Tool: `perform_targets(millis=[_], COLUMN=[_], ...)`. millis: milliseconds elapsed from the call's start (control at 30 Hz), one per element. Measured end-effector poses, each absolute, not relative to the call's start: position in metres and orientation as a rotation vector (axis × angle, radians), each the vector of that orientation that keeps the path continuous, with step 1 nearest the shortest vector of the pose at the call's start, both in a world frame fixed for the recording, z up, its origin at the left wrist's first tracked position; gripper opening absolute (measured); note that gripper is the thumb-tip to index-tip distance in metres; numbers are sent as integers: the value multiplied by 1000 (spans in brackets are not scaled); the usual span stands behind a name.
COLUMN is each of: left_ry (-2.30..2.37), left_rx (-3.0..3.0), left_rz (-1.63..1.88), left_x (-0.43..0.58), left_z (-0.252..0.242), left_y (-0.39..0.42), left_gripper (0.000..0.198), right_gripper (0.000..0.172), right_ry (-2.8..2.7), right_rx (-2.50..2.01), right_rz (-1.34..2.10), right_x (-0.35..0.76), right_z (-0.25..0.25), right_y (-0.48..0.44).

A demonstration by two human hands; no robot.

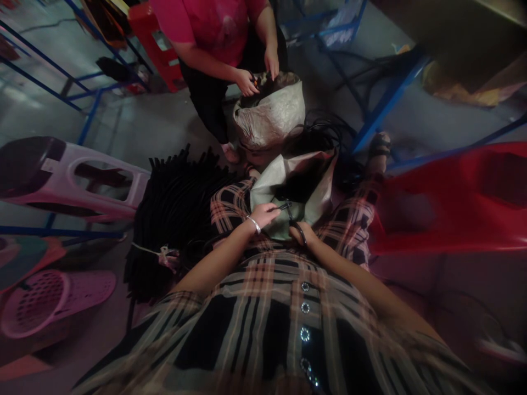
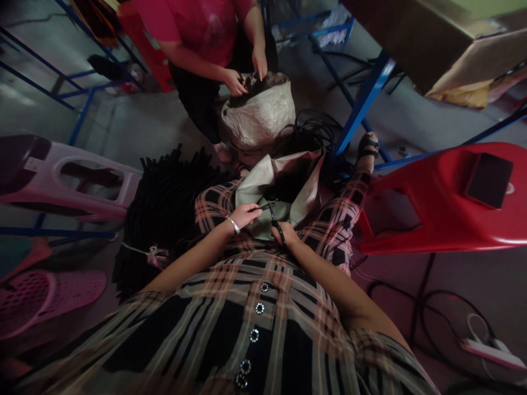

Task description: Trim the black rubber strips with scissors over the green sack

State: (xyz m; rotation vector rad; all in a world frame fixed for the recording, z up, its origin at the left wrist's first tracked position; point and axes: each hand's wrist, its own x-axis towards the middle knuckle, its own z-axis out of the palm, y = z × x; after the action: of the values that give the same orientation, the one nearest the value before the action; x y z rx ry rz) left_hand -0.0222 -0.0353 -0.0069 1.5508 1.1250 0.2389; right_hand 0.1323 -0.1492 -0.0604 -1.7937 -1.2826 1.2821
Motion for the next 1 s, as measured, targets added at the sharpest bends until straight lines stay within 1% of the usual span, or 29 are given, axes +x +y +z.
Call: perform_targets(millis=[100,200,300,367,500,700,767,1000], left_ry=[1119,1207,1293,1281,1242,1177,1142,1102], left_rx=[1725,2034,2146,2102,1974,1510,1410,1372], left_rz=[175,158,141,160,270,329,343,316], left_x=[-30,-39,-45,-46,-45,-33,-28,-22], left_z=[2,8,4,-3,-15,-8,-4,-12], left_y=[-29,-24,-24,-27,-29,-29,-29,-35], left_gripper=[32,29,35,38,36,34,33,34], right_gripper=[22,22,24,25,23,22,20,19], right_ry=[-1208,-1208,-1230,-1232,-1180,-1064,-1075,-1125], right_rx=[-1782,-1783,-1771,-1764,-1779,-1788,-1748,-1701], right_rz=[1276,1274,1240,1225,1213,1454,1475,1459], right_x=[131,130,131,132,134,135,135,131], right_z=[-60,-62,-64,-65,-67,-64,-63,-59], right_y=[-151,-152,-151,-151,-151,-147,-145,-145])
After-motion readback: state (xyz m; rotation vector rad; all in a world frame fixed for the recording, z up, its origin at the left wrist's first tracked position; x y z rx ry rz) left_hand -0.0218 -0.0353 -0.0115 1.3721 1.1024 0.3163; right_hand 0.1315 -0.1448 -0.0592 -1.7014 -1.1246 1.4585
